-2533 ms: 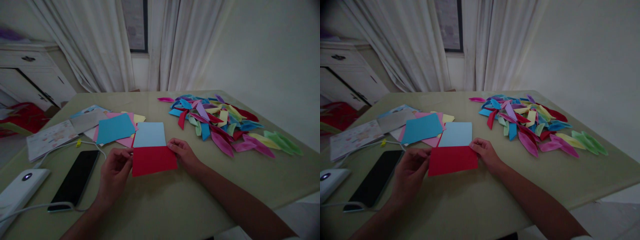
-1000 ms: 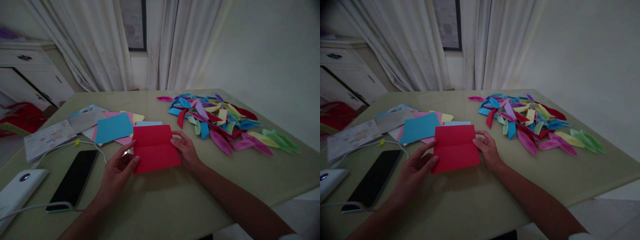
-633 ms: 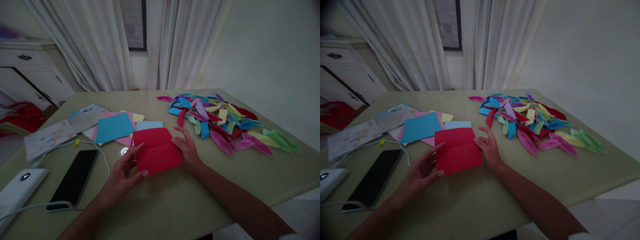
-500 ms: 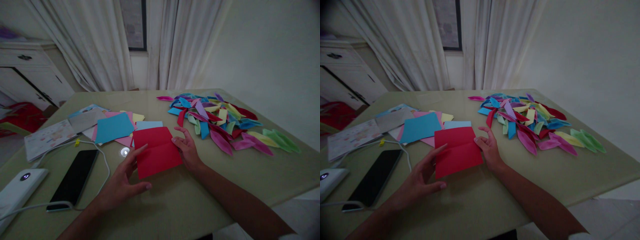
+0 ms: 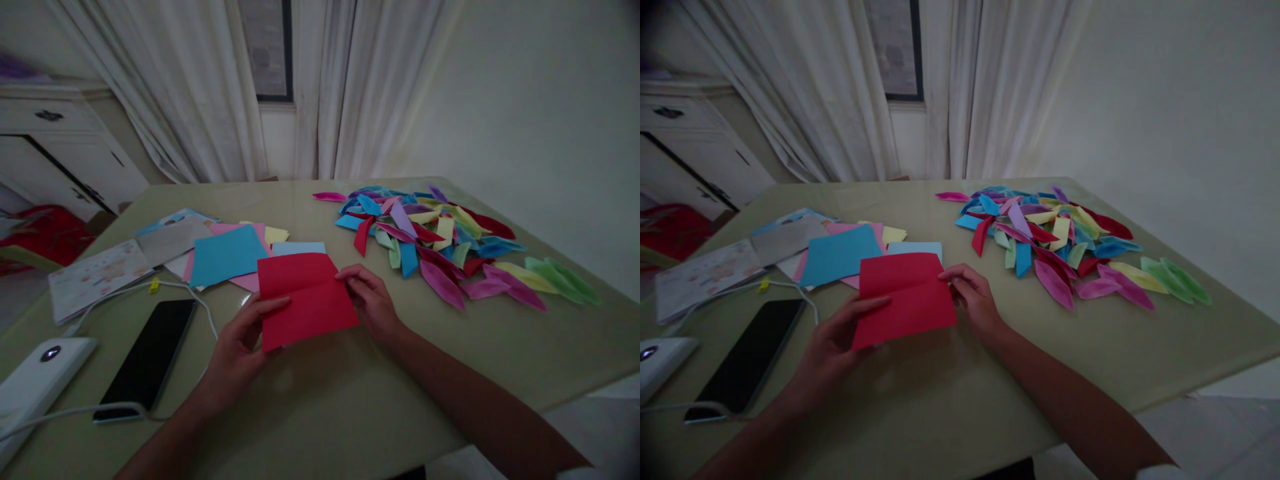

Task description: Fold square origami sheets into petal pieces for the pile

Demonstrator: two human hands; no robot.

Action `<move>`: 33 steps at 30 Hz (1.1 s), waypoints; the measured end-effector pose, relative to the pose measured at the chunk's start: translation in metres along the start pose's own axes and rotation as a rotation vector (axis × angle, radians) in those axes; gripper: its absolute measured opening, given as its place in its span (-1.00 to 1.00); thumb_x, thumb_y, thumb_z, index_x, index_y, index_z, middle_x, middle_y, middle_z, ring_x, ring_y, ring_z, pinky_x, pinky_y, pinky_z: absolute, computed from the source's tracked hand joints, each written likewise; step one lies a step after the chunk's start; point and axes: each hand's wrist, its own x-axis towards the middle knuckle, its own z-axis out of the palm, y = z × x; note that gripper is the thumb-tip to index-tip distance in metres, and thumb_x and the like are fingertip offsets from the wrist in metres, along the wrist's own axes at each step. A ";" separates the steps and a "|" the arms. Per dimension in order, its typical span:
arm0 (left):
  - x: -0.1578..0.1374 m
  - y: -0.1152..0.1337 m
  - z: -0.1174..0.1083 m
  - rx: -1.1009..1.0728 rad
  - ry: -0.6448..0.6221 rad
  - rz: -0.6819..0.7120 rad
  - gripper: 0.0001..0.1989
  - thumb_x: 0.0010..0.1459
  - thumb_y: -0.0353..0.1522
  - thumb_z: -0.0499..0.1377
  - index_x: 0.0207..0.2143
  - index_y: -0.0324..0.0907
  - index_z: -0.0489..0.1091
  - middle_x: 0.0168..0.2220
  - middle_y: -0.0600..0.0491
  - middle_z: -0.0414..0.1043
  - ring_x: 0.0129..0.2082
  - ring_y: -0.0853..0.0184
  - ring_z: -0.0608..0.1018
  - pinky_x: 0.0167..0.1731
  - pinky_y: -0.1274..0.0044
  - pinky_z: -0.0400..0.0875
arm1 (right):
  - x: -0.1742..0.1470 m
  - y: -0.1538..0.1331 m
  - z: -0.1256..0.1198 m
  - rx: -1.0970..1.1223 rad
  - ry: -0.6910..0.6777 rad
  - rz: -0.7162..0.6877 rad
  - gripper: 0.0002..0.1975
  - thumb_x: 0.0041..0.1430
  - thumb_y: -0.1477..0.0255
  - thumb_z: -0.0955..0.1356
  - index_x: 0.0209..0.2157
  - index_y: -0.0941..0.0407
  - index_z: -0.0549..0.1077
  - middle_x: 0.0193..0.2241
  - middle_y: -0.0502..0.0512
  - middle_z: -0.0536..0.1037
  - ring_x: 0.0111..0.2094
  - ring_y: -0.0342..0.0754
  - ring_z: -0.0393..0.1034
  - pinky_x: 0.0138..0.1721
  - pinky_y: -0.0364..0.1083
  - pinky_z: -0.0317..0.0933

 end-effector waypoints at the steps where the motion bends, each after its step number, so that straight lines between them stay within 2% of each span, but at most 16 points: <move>1: 0.000 0.001 0.000 -0.001 0.020 -0.001 -0.48 0.07 -0.26 0.53 0.11 0.01 0.64 0.22 -0.15 0.47 0.24 -0.04 0.55 0.19 0.22 0.54 | 0.000 0.000 0.000 -0.019 -0.022 -0.010 -0.86 0.21 0.27 0.49 -0.24 0.01 0.66 -0.35 0.05 0.57 -0.40 -0.04 0.37 -0.38 -0.07 0.20; 4: 0.000 0.006 0.003 -0.014 0.079 -0.036 -0.49 0.06 -0.26 0.53 0.09 -0.01 0.65 0.23 -0.15 0.47 0.22 -0.04 0.56 0.17 0.25 0.55 | -0.002 -0.001 -0.001 -0.077 -0.086 -0.053 -0.80 0.20 0.32 0.51 -0.12 -0.04 0.70 -0.20 0.09 0.65 -0.27 0.02 0.46 -0.25 -0.03 0.31; 7: -0.001 0.009 0.006 -0.019 0.107 -0.059 -0.48 0.04 -0.25 0.54 0.09 -0.05 0.65 0.24 -0.17 0.48 0.24 -0.07 0.55 0.18 0.24 0.54 | -0.003 -0.004 -0.001 -0.117 -0.127 -0.118 -0.74 0.17 0.29 0.57 -0.08 -0.06 0.70 -0.18 0.11 0.67 -0.21 0.04 0.51 -0.17 0.01 0.38; 12: -0.002 0.007 0.005 -0.057 0.077 -0.047 -0.49 0.03 -0.27 0.55 0.07 -0.01 0.66 0.16 -0.14 0.55 0.15 -0.01 0.61 0.13 0.28 0.57 | -0.005 -0.010 -0.001 -0.157 -0.184 -0.196 -0.67 0.10 0.18 0.63 -0.10 -0.03 0.72 -0.12 0.17 0.66 -0.11 0.11 0.54 -0.08 0.04 0.43; 15: -0.002 0.006 0.004 -0.019 0.065 -0.047 -0.53 0.05 -0.26 0.55 0.05 0.00 0.67 0.11 -0.12 0.60 0.09 0.01 0.64 0.07 0.30 0.60 | -0.006 -0.012 -0.001 -0.236 -0.227 -0.280 -0.69 0.17 0.10 0.59 -0.15 -0.02 0.75 -0.15 0.19 0.64 -0.10 0.13 0.53 -0.04 0.05 0.41; 18: -0.001 0.008 0.003 0.016 0.069 -0.040 -0.58 0.08 -0.23 0.53 0.02 0.01 0.69 0.11 -0.12 0.61 0.13 -0.01 0.63 0.07 0.31 0.61 | -0.005 -0.012 -0.003 -0.316 -0.246 -0.334 -0.68 0.28 0.06 0.52 -0.15 -0.01 0.76 -0.20 0.18 0.62 -0.17 0.08 0.51 -0.11 0.02 0.40; 21: 0.000 0.012 0.001 -0.016 0.081 -0.059 -0.60 0.12 -0.18 0.50 0.02 -0.01 0.69 0.16 -0.13 0.58 0.19 -0.04 0.60 0.13 0.29 0.58 | -0.004 -0.011 -0.004 -0.313 -0.258 -0.333 -0.59 0.26 -0.03 0.50 -0.17 0.02 0.76 -0.27 0.15 0.58 -0.30 0.01 0.47 -0.26 -0.04 0.37; 24: -0.001 0.012 -0.002 -0.012 0.064 -0.048 -0.56 0.15 -0.06 0.46 0.04 -0.02 0.69 0.19 -0.15 0.56 0.24 -0.08 0.56 0.20 0.24 0.54 | -0.004 -0.010 -0.004 -0.304 -0.269 -0.353 -0.52 0.23 -0.09 0.50 -0.18 0.04 0.76 -0.26 0.16 0.58 -0.26 0.02 0.48 -0.26 -0.04 0.38; 28: -0.004 0.004 -0.004 0.041 0.034 -0.030 -0.44 0.24 0.09 0.33 0.12 -0.03 0.66 0.28 -0.17 0.51 0.40 -0.15 0.39 0.32 0.16 0.41 | -0.005 -0.012 -0.004 -0.352 -0.307 -0.384 -0.58 0.24 -0.05 0.51 -0.17 0.01 0.77 -0.18 0.19 0.62 -0.13 0.09 0.51 -0.12 0.02 0.43; 33: -0.007 -0.002 0.000 -0.034 0.137 -0.070 -0.29 0.19 0.22 0.27 0.10 -0.10 0.67 0.32 -0.23 0.46 0.35 -0.22 0.45 0.21 0.14 0.54 | -0.007 -0.014 -0.004 -0.389 -0.369 -0.408 -0.60 0.23 -0.02 0.53 -0.15 -0.01 0.77 -0.09 0.21 0.61 -0.01 0.14 0.51 0.00 0.08 0.44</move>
